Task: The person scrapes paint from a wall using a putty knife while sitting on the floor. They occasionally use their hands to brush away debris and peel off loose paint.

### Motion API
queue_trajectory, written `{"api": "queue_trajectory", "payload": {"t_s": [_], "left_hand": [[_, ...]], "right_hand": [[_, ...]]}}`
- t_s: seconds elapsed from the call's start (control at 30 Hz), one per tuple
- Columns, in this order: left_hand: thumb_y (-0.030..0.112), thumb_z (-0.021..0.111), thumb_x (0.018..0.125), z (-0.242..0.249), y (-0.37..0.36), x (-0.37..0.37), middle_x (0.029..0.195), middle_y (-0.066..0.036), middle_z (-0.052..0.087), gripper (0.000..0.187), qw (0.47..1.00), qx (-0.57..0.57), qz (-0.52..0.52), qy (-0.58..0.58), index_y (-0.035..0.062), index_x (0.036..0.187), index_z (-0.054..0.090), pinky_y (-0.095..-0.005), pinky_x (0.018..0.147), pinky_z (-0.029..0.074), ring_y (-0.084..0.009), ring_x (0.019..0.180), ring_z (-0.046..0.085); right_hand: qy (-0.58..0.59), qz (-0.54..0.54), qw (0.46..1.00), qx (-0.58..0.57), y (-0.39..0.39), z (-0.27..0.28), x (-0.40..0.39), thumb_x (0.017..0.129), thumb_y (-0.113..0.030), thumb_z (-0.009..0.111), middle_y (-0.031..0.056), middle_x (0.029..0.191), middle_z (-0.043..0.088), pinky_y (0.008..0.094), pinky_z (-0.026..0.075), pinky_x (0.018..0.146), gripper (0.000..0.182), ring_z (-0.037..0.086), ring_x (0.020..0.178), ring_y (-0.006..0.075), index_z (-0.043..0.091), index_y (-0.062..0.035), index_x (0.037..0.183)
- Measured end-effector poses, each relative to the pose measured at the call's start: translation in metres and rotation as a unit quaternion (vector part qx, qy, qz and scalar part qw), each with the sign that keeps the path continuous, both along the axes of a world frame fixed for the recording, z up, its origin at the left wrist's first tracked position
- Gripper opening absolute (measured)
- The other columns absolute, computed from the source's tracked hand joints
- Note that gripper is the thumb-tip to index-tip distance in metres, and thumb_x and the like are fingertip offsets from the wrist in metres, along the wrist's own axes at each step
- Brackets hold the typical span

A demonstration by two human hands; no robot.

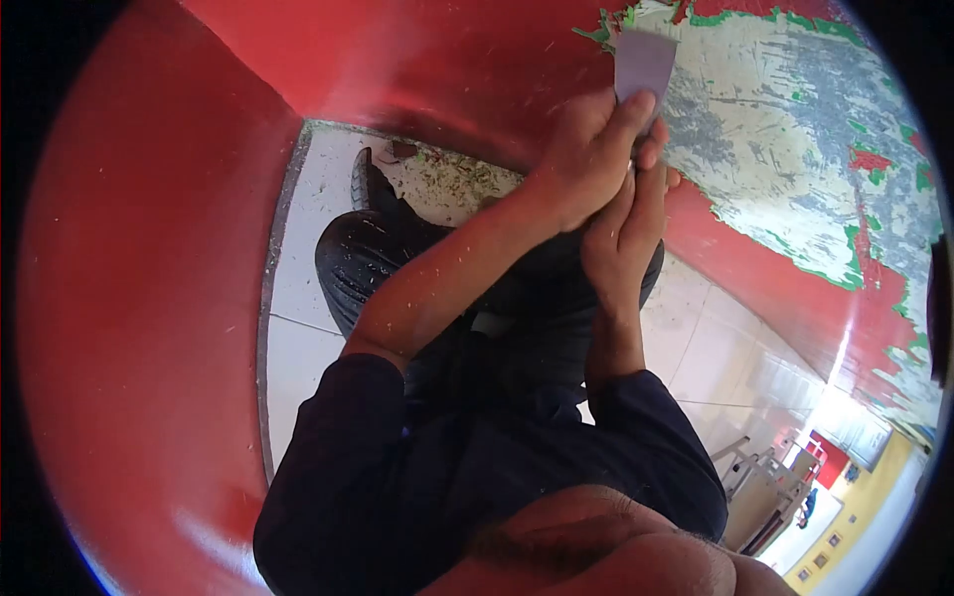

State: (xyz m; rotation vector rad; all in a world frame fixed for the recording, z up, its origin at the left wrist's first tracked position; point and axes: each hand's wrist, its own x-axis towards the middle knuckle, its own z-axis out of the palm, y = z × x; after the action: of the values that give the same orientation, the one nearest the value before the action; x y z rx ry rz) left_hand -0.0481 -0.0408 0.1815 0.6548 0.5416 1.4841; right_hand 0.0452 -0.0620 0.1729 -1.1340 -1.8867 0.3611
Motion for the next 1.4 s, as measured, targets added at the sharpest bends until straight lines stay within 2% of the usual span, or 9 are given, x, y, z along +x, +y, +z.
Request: {"api": "queue_trajectory", "payload": {"t_s": [0.23,0.37,0.67,0.87,0.9,1.0,1.13,1.3,1.4], "left_hand": [[0.035,0.041,0.102,0.03,0.01,-0.021,0.069,-0.002,0.049,0.037,0.995,0.054,0.068,0.056,0.0018,0.089,0.05,-0.0335,0.067,0.054,-0.0215,0.07,0.065],[0.035,0.042,0.102,-0.018,0.003,0.002,0.068,-0.002,0.049,0.037,1.0,0.007,-0.002,-0.023,0.0021,0.087,0.05,-0.0345,0.065,0.053,-0.0215,0.068,0.065],[0.035,0.043,0.102,-0.004,0.014,-0.012,0.069,-0.003,0.05,0.036,0.995,0.057,0.063,0.05,0.0034,0.084,0.049,-0.033,0.066,0.054,-0.0169,0.064,0.061],[0.035,0.042,0.102,0.049,0.011,-0.024,0.067,-0.002,0.049,0.038,0.993,0.093,0.054,0.043,0.0019,0.086,0.051,-0.029,0.064,0.052,-0.0148,0.064,0.059],[0.033,0.042,0.102,0.046,0.003,-0.014,0.066,-0.002,0.049,0.036,0.996,0.064,0.047,0.049,0.0023,0.085,0.052,-0.0284,0.062,0.051,-0.0144,0.062,0.058],[0.032,0.043,0.102,-0.004,0.016,0.012,0.066,-0.002,0.05,0.036,0.994,0.085,0.028,0.069,0.0022,0.083,0.052,-0.028,0.06,0.051,-0.0152,0.059,0.058],[0.029,0.041,0.102,0.072,0.019,-0.015,0.068,-0.002,0.05,0.033,0.991,0.132,0.036,-0.001,0.0019,0.087,0.051,-0.0271,0.066,0.048,-0.0108,0.064,0.054],[0.031,0.042,0.102,0.005,0.018,0.016,0.069,-0.003,0.051,0.034,0.988,0.113,0.035,0.096,0.0019,0.087,0.051,-0.0308,0.064,0.055,-0.0124,0.062,0.057],[0.032,0.043,0.102,0.054,0.023,0.0,0.069,-0.002,0.052,0.034,0.992,0.119,0.04,0.027,0.0024,0.087,0.052,-0.028,0.066,0.05,-0.0101,0.066,0.055]], "right_hand": [[0.012,0.03,0.999,-0.001,0.016,0.018,-0.018,0.096,-0.013,0.043,0.0226,0.096,0.064,0.0415,0.052,0.063,0.033,0.065,0.078,0.0418,0.046,-0.0035,0.128],[0.003,0.018,0.994,-0.109,-0.006,-0.011,0.009,0.096,-0.014,0.043,0.0238,0.102,0.063,0.0417,0.052,0.065,0.043,0.065,0.082,0.0428,0.039,-0.0037,0.138],[-0.03,0.031,0.999,0.029,0.009,-0.003,-0.009,0.097,-0.012,0.041,0.0253,0.108,0.061,0.042,0.05,0.079,0.045,0.062,0.098,0.0413,0.038,-0.0032,0.14],[0.067,0.025,0.994,-0.083,0.009,0.041,-0.023,0.099,-0.014,0.038,0.0257,0.116,0.06,0.0405,0.048,0.088,0.041,0.062,0.107,0.0353,0.04,0.0031,0.136],[0.019,0.007,0.998,0.06,0.01,0.024,-0.012,0.098,-0.014,0.038,0.0234,0.121,0.058,0.0415,0.046,0.089,0.039,0.059,0.11,0.0356,0.043,0.005,0.132],[0.012,0.003,0.999,-0.036,-0.001,0.007,0.008,0.098,-0.013,0.039,0.0206,0.118,0.059,0.0404,0.046,0.087,0.034,0.059,0.108,0.0344,0.047,0.0062,0.126],[0.067,0.012,0.997,-0.027,0.014,0.06,-0.018,0.097,-0.012,0.035,0.0183,0.105,0.059,0.0372,0.047,0.085,0.034,0.06,0.098,0.0324,0.045,0.0047,0.126],[-0.007,-0.017,0.999,0.032,0.003,0.009,0.015,0.097,-0.012,0.038,0.0181,0.106,0.06,0.0363,0.046,0.089,0.038,0.061,0.095,0.0308,0.045,0.0029,0.131],[0.068,0.004,0.998,0.006,0.016,0.046,-0.007,0.096,-0.01,0.037,0.0207,0.116,0.056,0.0371,0.045,0.091,0.04,0.058,0.103,0.0313,0.043,0.0054,0.133]]}}
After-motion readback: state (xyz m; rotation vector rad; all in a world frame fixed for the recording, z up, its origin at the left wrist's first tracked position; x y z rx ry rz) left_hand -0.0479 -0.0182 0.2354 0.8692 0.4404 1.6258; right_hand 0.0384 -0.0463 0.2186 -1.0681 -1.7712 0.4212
